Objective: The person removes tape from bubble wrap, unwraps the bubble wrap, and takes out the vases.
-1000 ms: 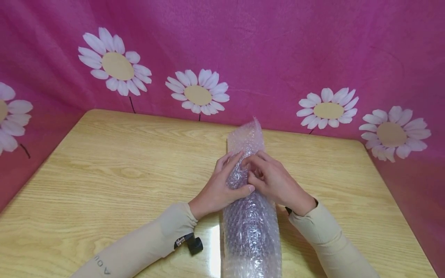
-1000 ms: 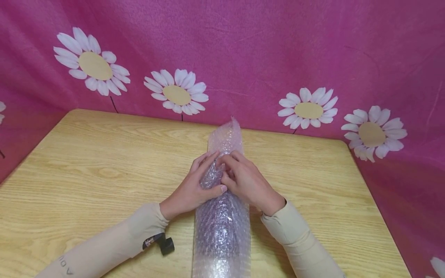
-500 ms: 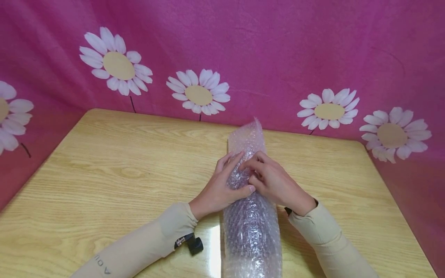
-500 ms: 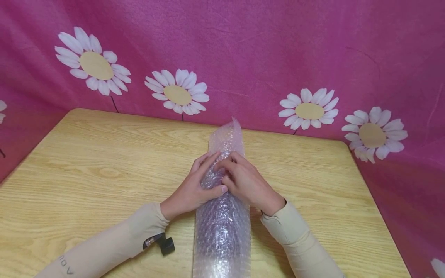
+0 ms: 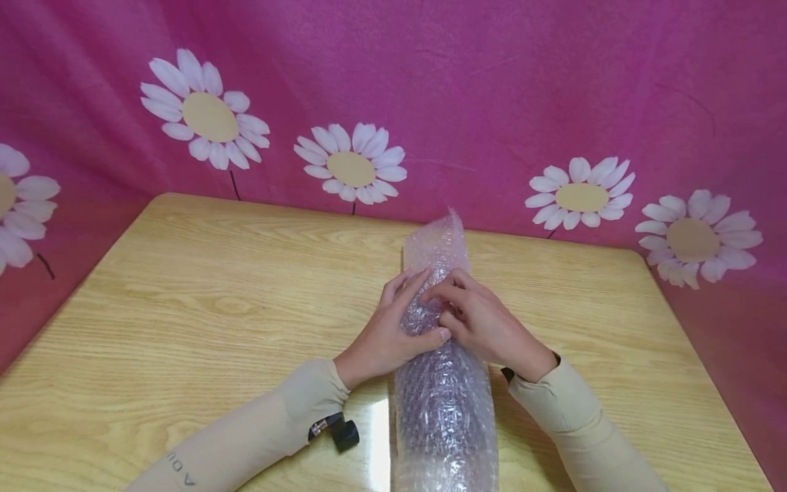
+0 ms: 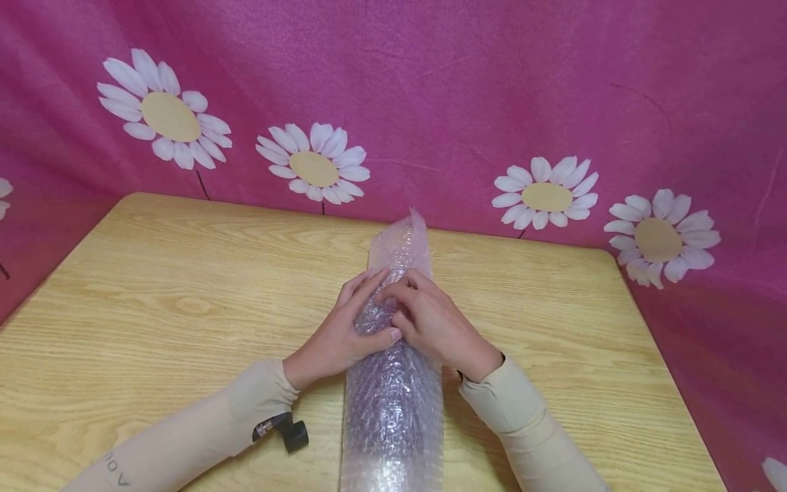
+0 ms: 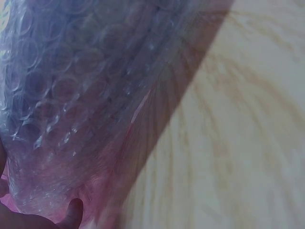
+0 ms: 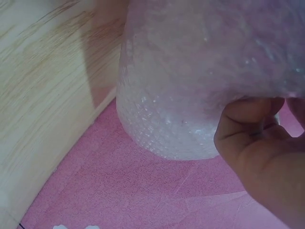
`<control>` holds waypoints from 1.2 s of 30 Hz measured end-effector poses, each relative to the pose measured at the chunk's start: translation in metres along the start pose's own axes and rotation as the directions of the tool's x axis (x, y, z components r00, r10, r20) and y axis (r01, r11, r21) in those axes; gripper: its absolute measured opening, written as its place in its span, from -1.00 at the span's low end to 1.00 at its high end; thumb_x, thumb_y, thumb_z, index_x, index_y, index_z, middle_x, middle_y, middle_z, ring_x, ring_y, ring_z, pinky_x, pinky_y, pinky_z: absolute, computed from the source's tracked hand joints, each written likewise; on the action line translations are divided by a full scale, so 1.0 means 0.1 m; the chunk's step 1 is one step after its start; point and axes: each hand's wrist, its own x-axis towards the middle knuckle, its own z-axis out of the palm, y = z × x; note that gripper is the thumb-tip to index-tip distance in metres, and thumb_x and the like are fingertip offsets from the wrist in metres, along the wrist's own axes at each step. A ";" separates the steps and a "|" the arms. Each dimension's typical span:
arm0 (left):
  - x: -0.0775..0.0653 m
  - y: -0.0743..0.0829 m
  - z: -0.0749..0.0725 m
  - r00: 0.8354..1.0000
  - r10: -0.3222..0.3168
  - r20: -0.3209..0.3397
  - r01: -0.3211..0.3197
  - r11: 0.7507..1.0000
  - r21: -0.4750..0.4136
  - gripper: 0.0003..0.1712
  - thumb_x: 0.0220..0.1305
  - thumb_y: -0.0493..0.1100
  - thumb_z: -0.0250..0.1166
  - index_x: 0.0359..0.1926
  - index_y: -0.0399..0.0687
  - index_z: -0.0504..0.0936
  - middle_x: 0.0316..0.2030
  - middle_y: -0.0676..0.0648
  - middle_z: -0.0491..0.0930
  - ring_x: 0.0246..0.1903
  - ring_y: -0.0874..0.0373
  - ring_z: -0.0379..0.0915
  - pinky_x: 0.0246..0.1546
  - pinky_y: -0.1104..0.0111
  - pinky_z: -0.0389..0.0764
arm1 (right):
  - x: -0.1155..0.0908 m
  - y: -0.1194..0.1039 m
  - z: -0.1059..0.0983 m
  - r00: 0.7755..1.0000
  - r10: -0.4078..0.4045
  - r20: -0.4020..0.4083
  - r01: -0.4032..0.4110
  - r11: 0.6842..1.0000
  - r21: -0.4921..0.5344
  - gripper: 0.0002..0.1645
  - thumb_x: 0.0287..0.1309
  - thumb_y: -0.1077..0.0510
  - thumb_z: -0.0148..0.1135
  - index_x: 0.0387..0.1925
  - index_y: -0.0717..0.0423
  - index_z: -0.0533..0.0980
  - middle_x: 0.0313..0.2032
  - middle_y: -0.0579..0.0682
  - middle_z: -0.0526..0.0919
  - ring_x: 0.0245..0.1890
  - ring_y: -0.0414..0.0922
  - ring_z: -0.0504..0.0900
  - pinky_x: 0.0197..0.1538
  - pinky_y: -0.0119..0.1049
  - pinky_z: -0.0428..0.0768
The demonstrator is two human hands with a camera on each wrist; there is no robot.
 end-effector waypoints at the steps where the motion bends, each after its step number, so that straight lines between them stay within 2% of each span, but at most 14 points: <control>1: 0.00 0.00 0.00 1.000 0.000 0.000 0.000 1.000 -0.001 0.10 0.23 0.19 0.44 0.60 0.68 -0.05 0.67 -0.02 -0.20 0.60 -0.22 0.01 0.48 -0.36 0.23 | 0.00 0.00 0.00 1.000 0.000 0.000 0.000 1.000 0.000 -0.56 0.14 0.45 0.16 -0.01 0.06 0.68 -0.25 -0.05 0.51 -0.36 -0.26 0.42 -0.27 -0.42 0.50; 8: 0.00 0.01 -0.01 1.000 0.014 -0.001 -0.014 1.000 -0.008 0.10 0.23 0.17 0.45 0.60 0.66 -0.04 0.67 -0.02 -0.20 0.61 -0.20 -0.03 0.49 -0.37 0.20 | 0.01 0.00 0.00 1.000 -0.007 -0.003 0.007 1.000 -0.007 -0.57 0.15 0.44 0.17 -0.01 0.06 0.67 -0.25 -0.05 0.50 -0.36 -0.26 0.40 -0.27 -0.42 0.49; 15: 0.00 0.03 -0.03 1.000 0.001 -0.001 -0.001 1.000 0.001 0.09 0.22 0.21 0.43 0.58 0.73 -0.06 0.67 -0.02 -0.21 0.60 -0.24 0.00 0.45 -0.40 0.22 | 0.02 0.01 -0.01 1.000 -0.008 -0.001 0.008 1.000 -0.015 -0.59 0.19 0.42 0.19 0.01 0.06 0.68 -0.25 -0.04 0.50 -0.38 -0.25 0.39 -0.28 -0.42 0.48; 24: 0.01 0.02 -0.03 1.000 0.003 -0.006 -0.003 1.000 -0.006 0.09 0.22 0.20 0.44 0.59 0.71 -0.06 0.67 -0.01 -0.20 0.60 -0.23 0.00 0.47 -0.39 0.21 | 0.04 0.01 -0.02 1.000 -0.022 -0.003 0.022 0.999 -0.024 -0.62 0.20 0.41 0.20 -0.02 0.05 0.68 -0.24 -0.03 0.50 -0.37 -0.24 0.38 -0.29 -0.42 0.48; 36: -0.01 0.01 0.00 1.000 0.012 0.006 -0.012 1.000 -0.020 0.09 0.23 0.20 0.43 0.60 0.68 -0.05 0.67 -0.04 -0.22 0.61 -0.22 -0.03 0.47 -0.39 0.21 | -0.01 0.00 -0.01 1.000 0.023 0.017 -0.024 0.999 0.021 -0.62 0.22 0.43 0.20 -0.05 0.01 0.67 -0.22 -0.05 0.52 -0.35 -0.25 0.42 -0.27 -0.42 0.52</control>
